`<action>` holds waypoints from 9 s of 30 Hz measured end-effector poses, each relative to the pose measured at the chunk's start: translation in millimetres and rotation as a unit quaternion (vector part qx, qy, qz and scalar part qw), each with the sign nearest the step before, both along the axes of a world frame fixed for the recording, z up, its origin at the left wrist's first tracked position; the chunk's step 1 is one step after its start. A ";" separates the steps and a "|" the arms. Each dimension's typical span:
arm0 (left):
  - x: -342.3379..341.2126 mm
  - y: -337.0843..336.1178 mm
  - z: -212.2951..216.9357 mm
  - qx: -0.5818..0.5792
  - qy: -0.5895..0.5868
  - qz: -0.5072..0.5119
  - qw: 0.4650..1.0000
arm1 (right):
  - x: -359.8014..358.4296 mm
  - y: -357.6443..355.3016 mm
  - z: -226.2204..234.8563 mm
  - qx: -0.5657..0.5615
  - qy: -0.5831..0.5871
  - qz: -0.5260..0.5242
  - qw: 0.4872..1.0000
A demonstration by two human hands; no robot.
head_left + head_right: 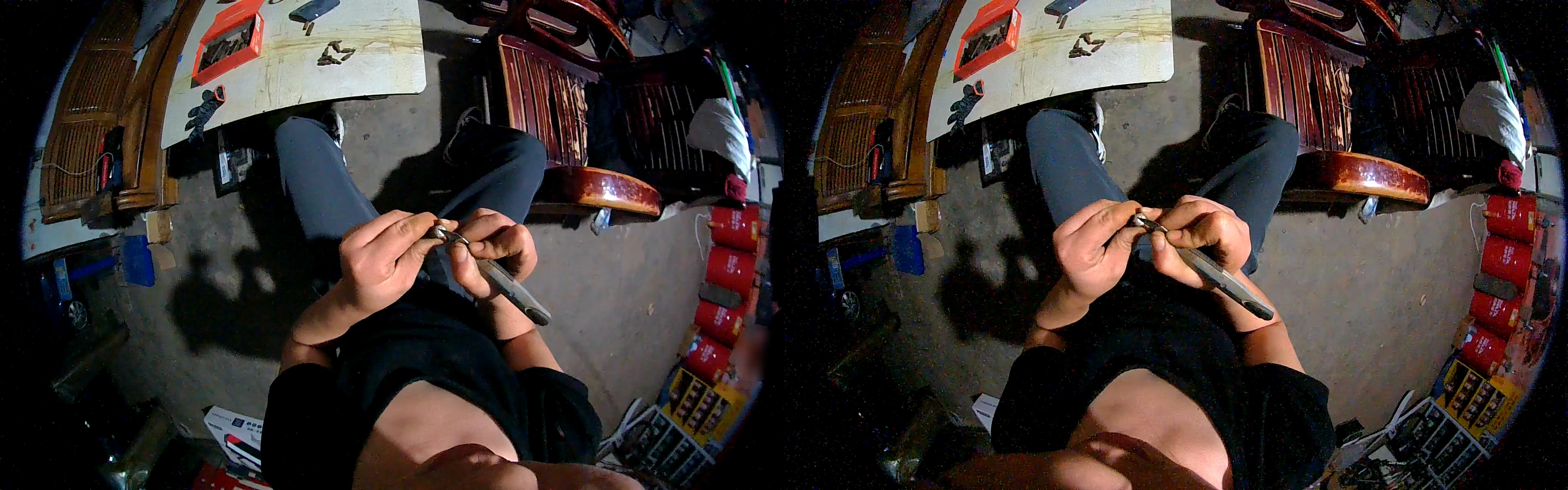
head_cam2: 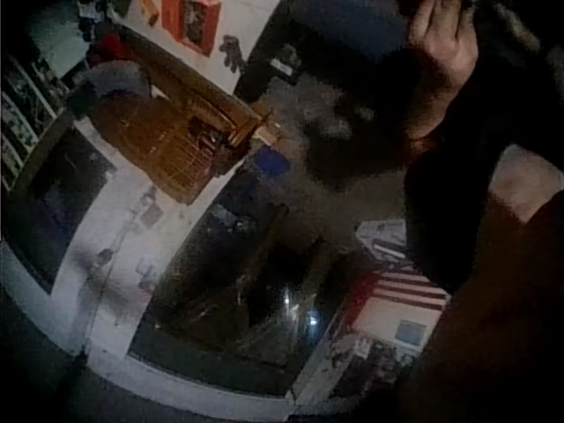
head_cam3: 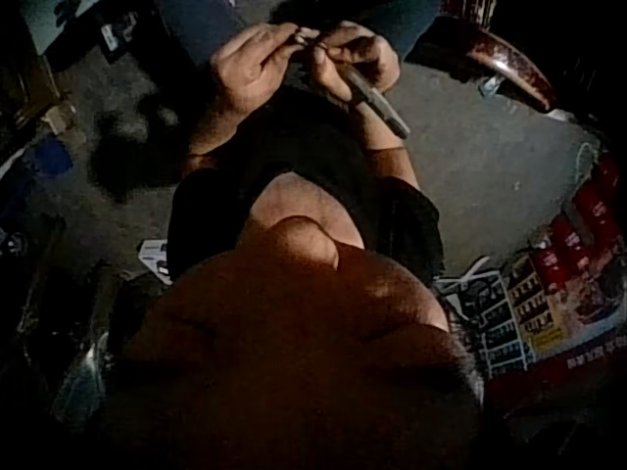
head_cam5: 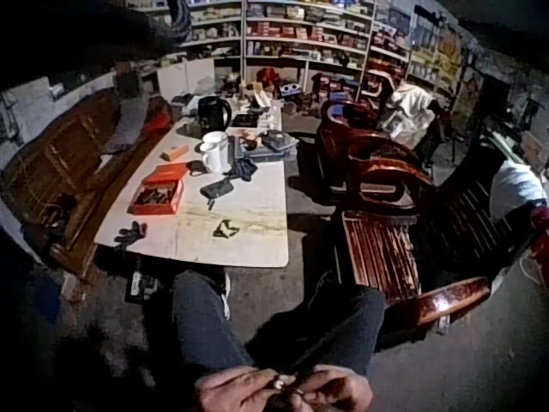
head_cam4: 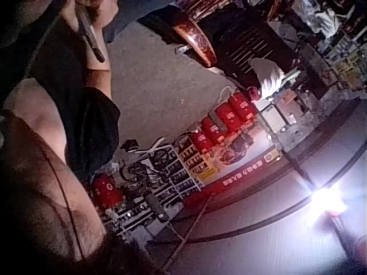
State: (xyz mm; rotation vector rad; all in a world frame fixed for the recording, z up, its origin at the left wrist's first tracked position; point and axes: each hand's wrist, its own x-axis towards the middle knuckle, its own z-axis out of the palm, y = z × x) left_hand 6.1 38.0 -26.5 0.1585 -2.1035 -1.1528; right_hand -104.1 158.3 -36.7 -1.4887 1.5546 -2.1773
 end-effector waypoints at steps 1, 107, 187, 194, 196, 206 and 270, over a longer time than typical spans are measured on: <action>-0.8 -0.3 1.1 -0.003 0.000 0.001 1.000 | 0.7 0.3 -0.1 -0.002 -0.007 0.000 1.000; -6.6 -55.1 -29.5 0.179 0.094 0.060 0.977 | 1.7 -70.5 -27.3 -0.007 -0.069 -0.027 0.997; -17.3 -32.4 -4.1 0.018 0.014 0.011 1.000 | -5.7 -21.1 2.3 0.055 -0.379 0.101 0.918; -16.4 -31.8 -4.2 -0.066 -0.026 -0.004 0.997 | -7.1 -22.1 7.1 0.112 -0.359 0.115 0.919; -17.7 -32.8 -4.1 -0.071 -0.035 -0.014 0.997 | -9.2 -20.8 4.8 0.129 -0.380 0.116 0.909; -20.1 -39.5 -2.2 -0.095 -0.143 -0.059 0.983 | -15.4 -20.6 3.0 0.180 -0.488 0.141 0.842; -35.7 -41.8 -25.1 -0.199 -0.086 -0.093 0.972 | -11.7 -12.7 -24.2 0.139 -0.503 0.121 0.844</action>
